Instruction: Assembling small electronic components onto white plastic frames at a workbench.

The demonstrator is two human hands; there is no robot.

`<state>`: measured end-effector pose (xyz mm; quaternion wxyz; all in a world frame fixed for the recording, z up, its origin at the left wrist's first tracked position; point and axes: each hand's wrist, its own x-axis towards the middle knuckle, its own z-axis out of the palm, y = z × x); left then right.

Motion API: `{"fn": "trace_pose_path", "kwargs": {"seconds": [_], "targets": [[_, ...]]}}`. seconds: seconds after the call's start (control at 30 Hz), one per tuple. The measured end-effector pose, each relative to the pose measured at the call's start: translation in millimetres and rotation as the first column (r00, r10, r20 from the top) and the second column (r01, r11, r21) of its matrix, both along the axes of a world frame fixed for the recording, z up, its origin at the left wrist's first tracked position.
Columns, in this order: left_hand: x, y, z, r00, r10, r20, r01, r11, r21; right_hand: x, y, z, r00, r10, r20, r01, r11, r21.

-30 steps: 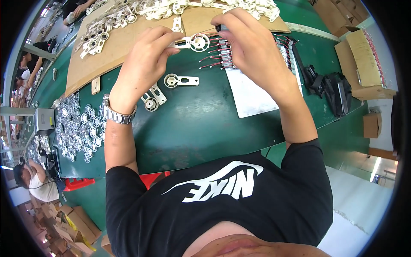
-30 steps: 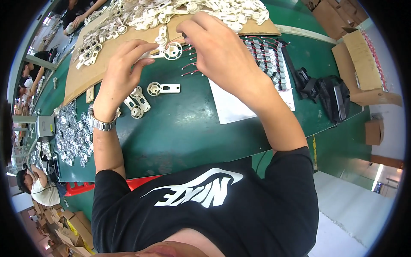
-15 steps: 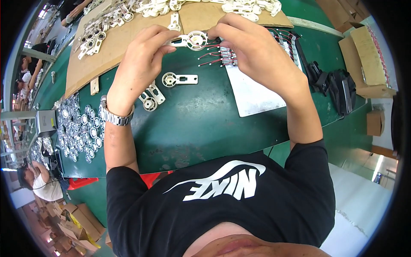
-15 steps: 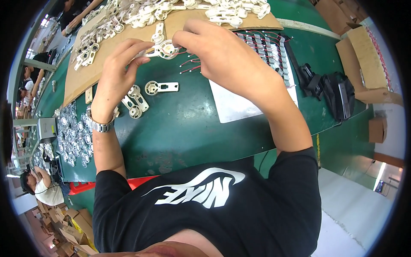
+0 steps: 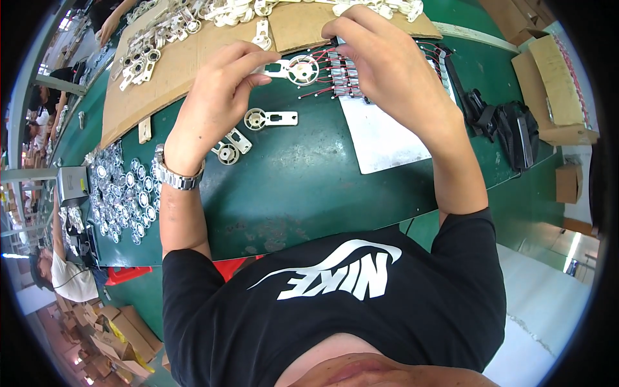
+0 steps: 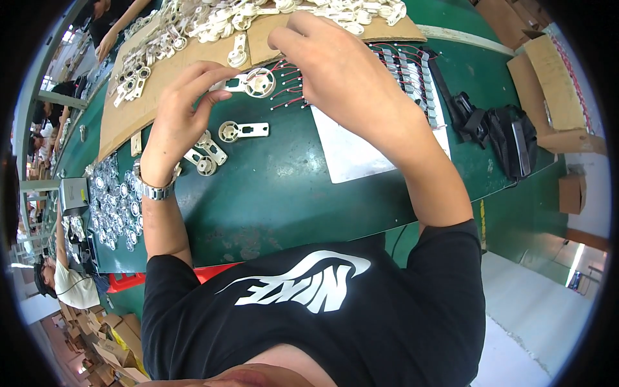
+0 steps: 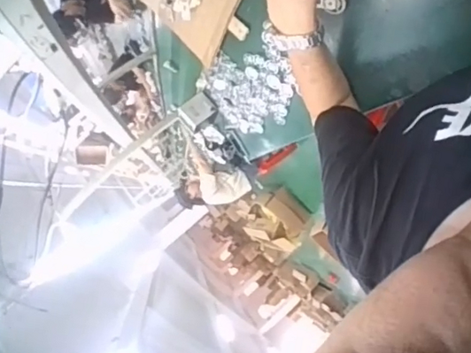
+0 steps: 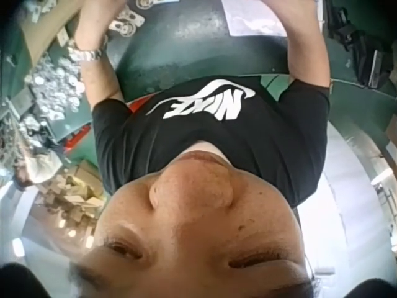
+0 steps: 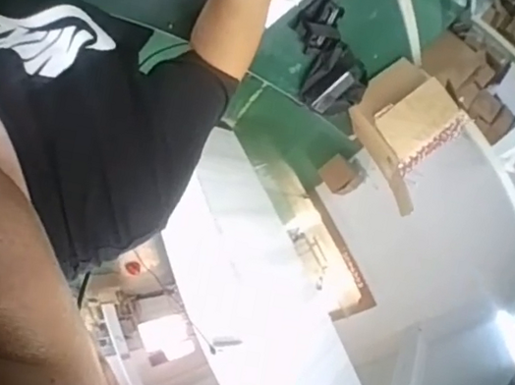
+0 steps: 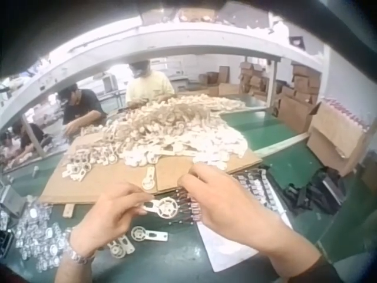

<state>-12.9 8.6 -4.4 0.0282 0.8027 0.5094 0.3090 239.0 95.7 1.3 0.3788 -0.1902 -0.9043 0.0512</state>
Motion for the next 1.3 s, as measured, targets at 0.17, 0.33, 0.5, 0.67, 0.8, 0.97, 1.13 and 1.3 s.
{"fn": "trace_pose_path", "kwargs": {"seconds": [0.17,0.33,0.5,0.67,0.8,0.97,1.13,1.3], "targets": [[-1.4,-0.7,-6.8,1.000,0.005,-0.020,-0.004,0.999,0.051,-9.3,-6.3,-5.5,0.993,0.085,0.083,-0.077,0.993,-0.091],[4.1,-3.6,-7.1,0.995,0.053,-0.085,-0.036,0.982,0.185,-20.2,-22.0,0.2,0.998,0.019,0.066,-0.007,0.984,-0.179],[11.4,-13.4,-9.2,0.983,0.171,-0.074,-0.153,0.969,0.195,-29.1,-27.9,-3.3,0.996,0.035,0.083,-0.015,0.975,-0.221],[20.2,-19.3,-11.8,0.985,0.170,0.020,-0.171,0.964,0.202,-35.9,-34.6,-8.3,0.998,0.020,0.062,-0.004,0.969,-0.248],[24.6,-21.8,-8.7,0.981,0.194,0.025,-0.195,0.961,0.198,-30.4,-32.4,-11.8,0.995,-0.077,0.064,0.086,0.986,-0.146],[24.9,-25.1,-9.6,0.974,0.202,-0.105,-0.179,0.965,0.192,-39.2,-36.7,-9.5,0.993,-0.100,0.059,0.107,0.987,-0.119],[30.2,-22.8,-12.4,0.962,0.208,-0.178,-0.173,0.966,0.190,-36.7,-32.1,-23.7,0.985,-0.103,0.137,0.112,0.992,-0.057],[33.2,-20.6,-23.3,0.947,0.222,-0.232,-0.173,0.961,0.215,-37.5,-35.3,-21.8,0.984,-0.103,0.148,0.117,0.989,-0.086]]}}
